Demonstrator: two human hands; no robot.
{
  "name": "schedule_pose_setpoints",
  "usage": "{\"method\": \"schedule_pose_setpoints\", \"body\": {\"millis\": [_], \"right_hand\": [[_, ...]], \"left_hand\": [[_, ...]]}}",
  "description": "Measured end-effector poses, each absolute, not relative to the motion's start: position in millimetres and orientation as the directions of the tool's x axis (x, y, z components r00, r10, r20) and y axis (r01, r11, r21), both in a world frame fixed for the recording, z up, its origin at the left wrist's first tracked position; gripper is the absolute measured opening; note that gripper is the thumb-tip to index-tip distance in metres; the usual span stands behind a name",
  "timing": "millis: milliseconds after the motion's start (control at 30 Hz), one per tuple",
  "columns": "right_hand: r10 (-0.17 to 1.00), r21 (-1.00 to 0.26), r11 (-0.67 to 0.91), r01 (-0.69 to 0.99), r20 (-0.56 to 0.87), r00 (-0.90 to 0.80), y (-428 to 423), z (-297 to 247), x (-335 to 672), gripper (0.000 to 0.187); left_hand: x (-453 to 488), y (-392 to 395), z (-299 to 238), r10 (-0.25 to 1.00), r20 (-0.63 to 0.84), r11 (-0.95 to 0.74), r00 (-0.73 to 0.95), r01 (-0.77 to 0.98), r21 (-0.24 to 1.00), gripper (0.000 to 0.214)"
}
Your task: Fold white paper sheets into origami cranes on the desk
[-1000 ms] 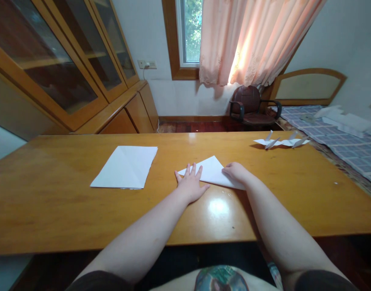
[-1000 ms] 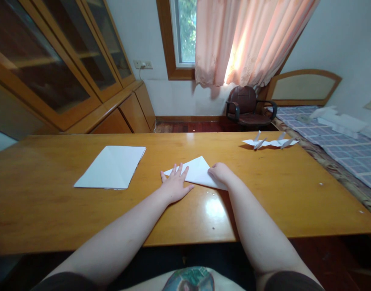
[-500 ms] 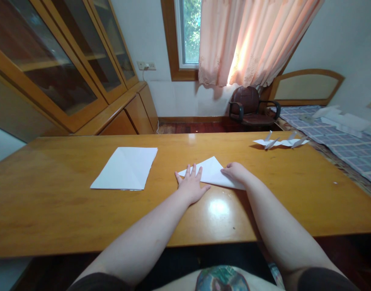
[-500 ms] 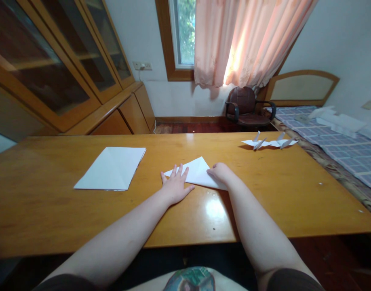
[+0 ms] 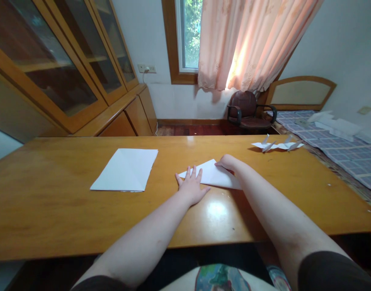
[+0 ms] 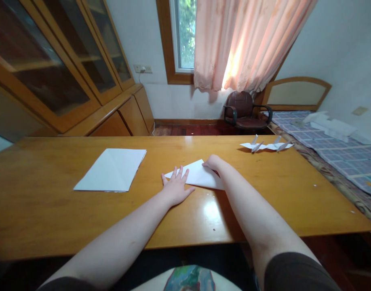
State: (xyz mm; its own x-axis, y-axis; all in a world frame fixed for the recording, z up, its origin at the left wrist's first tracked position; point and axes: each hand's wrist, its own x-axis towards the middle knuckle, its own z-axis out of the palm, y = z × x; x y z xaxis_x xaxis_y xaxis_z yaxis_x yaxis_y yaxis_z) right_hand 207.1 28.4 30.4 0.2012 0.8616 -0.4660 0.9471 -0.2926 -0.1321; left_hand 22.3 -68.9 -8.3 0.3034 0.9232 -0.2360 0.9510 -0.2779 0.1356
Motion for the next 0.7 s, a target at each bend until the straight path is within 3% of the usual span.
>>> {"method": "schedule_pose_setpoints", "body": {"millis": [267,533,700], "right_hand": [[0.848,-0.217,-0.361,0.907,-0.481,0.223,21.6,30.3,209.9,0.04],[0.835,-0.185,-0.423,0.887,-0.46,0.302,24.2,23.2,208.2,0.043],[0.857,-0.17,-0.367,0.915,-0.445,0.261,28.3,19.3,213.1,0.043]], "left_hand": [[22.3,-67.7,-14.0,0.923,-0.214,-0.295,0.32,0.945,0.141,0.088],[22.7,-66.5,-17.4,0.922,-0.214,-0.293,0.322,0.943,0.156,0.087],[22.3,-67.5,-18.3,0.925,-0.178,-0.31,0.335,0.938,0.153,0.089]]}}
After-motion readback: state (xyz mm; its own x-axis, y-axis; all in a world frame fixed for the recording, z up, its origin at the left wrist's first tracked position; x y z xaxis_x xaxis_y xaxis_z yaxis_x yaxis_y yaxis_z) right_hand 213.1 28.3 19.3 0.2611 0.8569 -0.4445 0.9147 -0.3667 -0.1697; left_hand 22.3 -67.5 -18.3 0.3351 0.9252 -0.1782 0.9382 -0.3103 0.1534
